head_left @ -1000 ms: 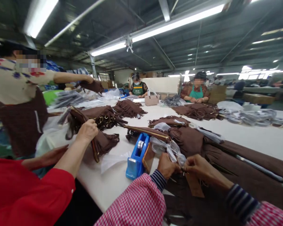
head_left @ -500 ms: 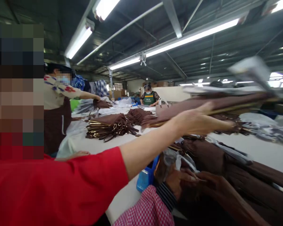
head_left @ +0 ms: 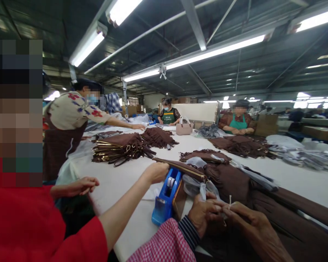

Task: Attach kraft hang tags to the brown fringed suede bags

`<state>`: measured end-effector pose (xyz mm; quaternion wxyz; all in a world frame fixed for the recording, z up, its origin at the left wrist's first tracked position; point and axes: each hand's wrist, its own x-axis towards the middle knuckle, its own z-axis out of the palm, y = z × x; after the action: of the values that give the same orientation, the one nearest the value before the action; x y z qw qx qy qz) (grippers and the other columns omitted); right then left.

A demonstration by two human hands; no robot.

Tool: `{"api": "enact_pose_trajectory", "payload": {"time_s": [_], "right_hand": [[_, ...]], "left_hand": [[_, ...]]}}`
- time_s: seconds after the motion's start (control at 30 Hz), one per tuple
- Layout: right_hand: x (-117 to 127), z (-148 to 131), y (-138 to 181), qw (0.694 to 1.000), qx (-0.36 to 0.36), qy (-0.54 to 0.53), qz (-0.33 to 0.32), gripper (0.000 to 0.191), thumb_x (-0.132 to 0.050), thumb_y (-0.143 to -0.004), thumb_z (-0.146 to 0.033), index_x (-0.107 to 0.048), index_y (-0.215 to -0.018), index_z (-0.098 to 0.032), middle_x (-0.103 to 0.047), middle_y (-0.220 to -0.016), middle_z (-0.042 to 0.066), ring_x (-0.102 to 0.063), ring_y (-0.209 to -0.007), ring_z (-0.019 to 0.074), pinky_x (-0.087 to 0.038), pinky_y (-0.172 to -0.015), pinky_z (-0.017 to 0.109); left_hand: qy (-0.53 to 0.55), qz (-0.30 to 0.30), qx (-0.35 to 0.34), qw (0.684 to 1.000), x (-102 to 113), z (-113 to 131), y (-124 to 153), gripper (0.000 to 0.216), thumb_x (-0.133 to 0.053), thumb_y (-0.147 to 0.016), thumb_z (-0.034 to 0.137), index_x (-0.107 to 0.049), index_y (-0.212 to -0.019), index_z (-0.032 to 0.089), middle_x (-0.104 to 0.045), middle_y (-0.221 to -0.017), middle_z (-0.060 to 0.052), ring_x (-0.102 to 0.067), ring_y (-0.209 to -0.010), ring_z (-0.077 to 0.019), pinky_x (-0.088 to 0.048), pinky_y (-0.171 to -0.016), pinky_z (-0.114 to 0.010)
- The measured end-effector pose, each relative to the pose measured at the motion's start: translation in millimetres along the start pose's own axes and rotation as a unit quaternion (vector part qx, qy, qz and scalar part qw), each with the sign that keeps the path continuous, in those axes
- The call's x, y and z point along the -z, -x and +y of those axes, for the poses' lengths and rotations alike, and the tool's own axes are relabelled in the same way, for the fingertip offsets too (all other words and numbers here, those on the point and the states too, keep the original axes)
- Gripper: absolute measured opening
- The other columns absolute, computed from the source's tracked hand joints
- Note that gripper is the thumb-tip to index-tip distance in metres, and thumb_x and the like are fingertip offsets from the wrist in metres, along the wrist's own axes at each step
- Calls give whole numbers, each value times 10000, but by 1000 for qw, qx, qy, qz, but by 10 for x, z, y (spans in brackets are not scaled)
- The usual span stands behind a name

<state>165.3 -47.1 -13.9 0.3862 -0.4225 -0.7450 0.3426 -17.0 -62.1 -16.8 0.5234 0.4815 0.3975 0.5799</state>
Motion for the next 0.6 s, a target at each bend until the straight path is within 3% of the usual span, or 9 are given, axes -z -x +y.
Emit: {"api": "enact_pose_trajectory", "payload": {"time_s": [0.07, 0.13, 0.27, 0.37, 0.5, 0.6], "right_hand": [[34, 25, -2, 999, -24, -9, 22, 426, -679, -695, -639, -763, -632, -226, -693, -661, 60, -636, -646, 240, -522, -577, 268], [41, 68, -5, 998, -49, -27, 32, 406, -707, -684, -623, -790, -696, -226, -727, -712, 62, -667, -697, 260, -534, -600, 271], [3, 109, -12, 996, -63, -61, 26, 394, -753, -675, -589, -809, -765, -209, -764, -830, 76, -698, -812, 296, -555, -676, 294], [-4, 66, 8, 996, -47, -59, 50, 383, -766, -669, -568, -797, -746, -194, -761, -822, 80, -691, -808, 294, -546, -693, 312], [9, 3, 37, 997, -12, -48, 62, 356, -724, -746, -532, -775, -727, -181, -744, -800, 74, -676, -833, 282, -532, -751, 337], [10, 14, 15, 996, 5, -62, 68, 323, -694, -795, -481, -757, -732, -170, -735, -797, 69, -656, -800, 251, -510, -733, 332]], "left_hand": [[80, -39, 47, 995, -87, -216, 41, 268, -656, -606, 160, -689, -833, 299, -785, -953, -86, -735, -829, -221, -579, -775, -377], [77, -78, 57, 992, -116, -344, 38, 248, -715, -614, 163, -734, -823, 295, -778, -901, -74, -724, -783, -210, -574, -812, -367], [0, -84, 17, 996, -100, -406, -15, 104, -737, -659, 233, -774, -731, 298, -740, -741, -68, -677, -608, -196, -574, -682, -360], [-2, -67, -15, 998, -91, -412, -53, 35, -751, -671, 271, -780, -689, 275, -727, -708, -76, -665, -633, -204, -548, -693, -364], [10, -82, -1, 997, -83, -450, -109, 179, -834, -597, 328, -732, -603, 181, -639, -589, -40, -556, -557, -154, -471, -612, -308], [22, -95, 26, 995, -65, -448, -127, 301, -849, -634, 401, -701, -667, 140, -620, -608, -16, -517, -546, -114, -423, -569, -250]]}}
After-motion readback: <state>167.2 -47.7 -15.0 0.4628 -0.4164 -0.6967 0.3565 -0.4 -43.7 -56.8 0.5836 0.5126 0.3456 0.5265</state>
